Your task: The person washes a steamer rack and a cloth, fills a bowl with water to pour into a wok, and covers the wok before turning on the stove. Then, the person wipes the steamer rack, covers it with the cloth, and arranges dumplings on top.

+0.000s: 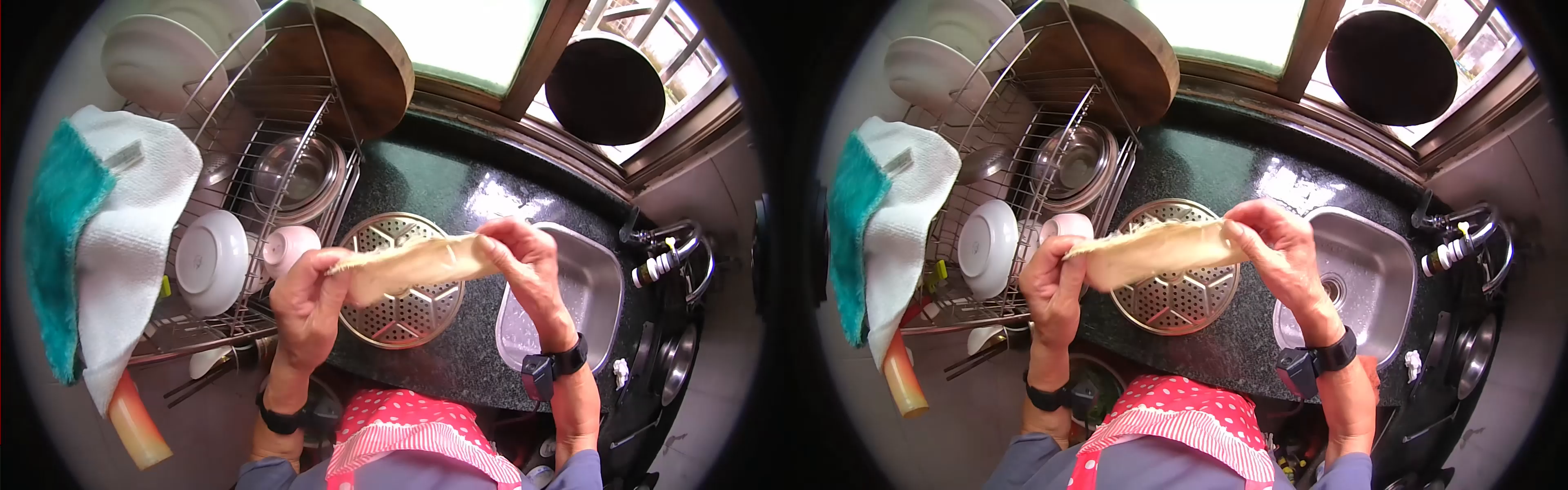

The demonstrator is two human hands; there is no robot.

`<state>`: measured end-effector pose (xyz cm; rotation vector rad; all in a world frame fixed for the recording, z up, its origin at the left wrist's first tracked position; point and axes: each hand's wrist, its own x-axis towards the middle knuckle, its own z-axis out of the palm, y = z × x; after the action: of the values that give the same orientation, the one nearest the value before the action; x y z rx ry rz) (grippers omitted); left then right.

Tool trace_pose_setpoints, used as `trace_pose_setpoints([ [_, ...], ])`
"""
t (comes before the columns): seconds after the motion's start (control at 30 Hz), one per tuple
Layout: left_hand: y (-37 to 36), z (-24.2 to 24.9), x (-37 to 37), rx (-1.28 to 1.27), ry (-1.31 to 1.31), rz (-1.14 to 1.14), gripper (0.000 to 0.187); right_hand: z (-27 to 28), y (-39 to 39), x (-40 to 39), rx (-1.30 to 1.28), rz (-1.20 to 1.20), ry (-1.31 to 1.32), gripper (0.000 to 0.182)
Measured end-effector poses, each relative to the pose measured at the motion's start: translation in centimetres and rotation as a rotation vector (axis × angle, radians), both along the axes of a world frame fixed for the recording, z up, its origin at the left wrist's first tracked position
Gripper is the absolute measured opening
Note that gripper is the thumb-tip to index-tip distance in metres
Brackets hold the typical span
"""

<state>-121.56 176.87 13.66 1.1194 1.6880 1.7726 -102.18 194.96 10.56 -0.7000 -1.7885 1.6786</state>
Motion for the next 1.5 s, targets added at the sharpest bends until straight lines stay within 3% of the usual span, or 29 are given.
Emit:
trace_pose_setpoints([
  [0.1,-1.0,0.4,0.9,-0.037,0.049,-0.033,0.012,-3.4,-0.1,0.2,-0.206,0.025,-0.147,0.017],
  [0.17,-1.7,0.8,1.2,-0.159,0.028,-0.097,0.013,-8.4,0.6,-0.1,0.111,-0.097,-0.583,0.021],
  [0.23,-2.9,1.6,1.8,-0.26,-0.118,-0.119,0.013,-12.0,0.7,-0.6,0.387,-0.214,-0.755,0.027],
  [0.3,-4.3,1.5,2.2,-0.346,-0.4,-0.054,0.014,-14.2,0.8,-1.5,0.442,-0.276,-0.761,0.02],
  [0.43,-7.0,0.1,2.1,-0.39,-0.345,0.01,0.013,-15.3,1.5,-3.2,0.509,-0.272,-0.818,0.016],
  [0.5,-8.1,-0.7,1.9,-0.396,-0.301,0.046,0.013,-14.9,2.0,-4.0,0.434,-0.173,-1.0,0.017],
  [0.67,-9.5,-1.3,2.3,-0.373,-0.337,0.101,0.013,-14.0,1.9,-3.7,0.35,-0.089,-1.033,0.015],
  [0.9,-10.5,-1.3,3.6,-0.345,-0.326,0.117,0.014,-12.6,-0.4,4.7,0.38,-0.179,-1.043,0.016],
  [1.0,-10.4,-1.3,4.2,-0.354,-0.341,0.12,0.014,-17.1,-0.4,10.9,0.358,-0.294,-0.96,0.02],
  [1.07,-10.3,-1.2,4.5,-0.332,-0.337,0.114,0.014,-18.8,-0.7,13.3,0.028,-0.397,-0.631,0.026],
  [1.1,-10.3,-1.2,4.6,-0.318,-0.333,0.113,0.014,-18.2,-0.8,13.6,0.026,-0.398,-0.628,0.026],
  [1.17,-10.3,-1.2,4.6,-0.329,-0.328,0.123,0.014,-17.0,-1.0,14.0,-0.467,-0.256,-0.569,0.03],
  [1.33,-9.5,0.1,5.7,-0.263,-0.331,0.114,0.014,-17.9,-0.7,16.9,-0.635,-0.38,-0.309,0.016],
  [1.37,-9.3,0.2,5.8,-0.26,-0.328,0.117,0.014,-17.7,-0.4,17.6,-0.707,-0.442,-0.016,0.014],
  [1.5,-8.4,1.0,6.0,-0.223,-0.352,0.101,0.017,-5.1,0.0,18.3,-0.138,-0.416,0.025,0.011],
])
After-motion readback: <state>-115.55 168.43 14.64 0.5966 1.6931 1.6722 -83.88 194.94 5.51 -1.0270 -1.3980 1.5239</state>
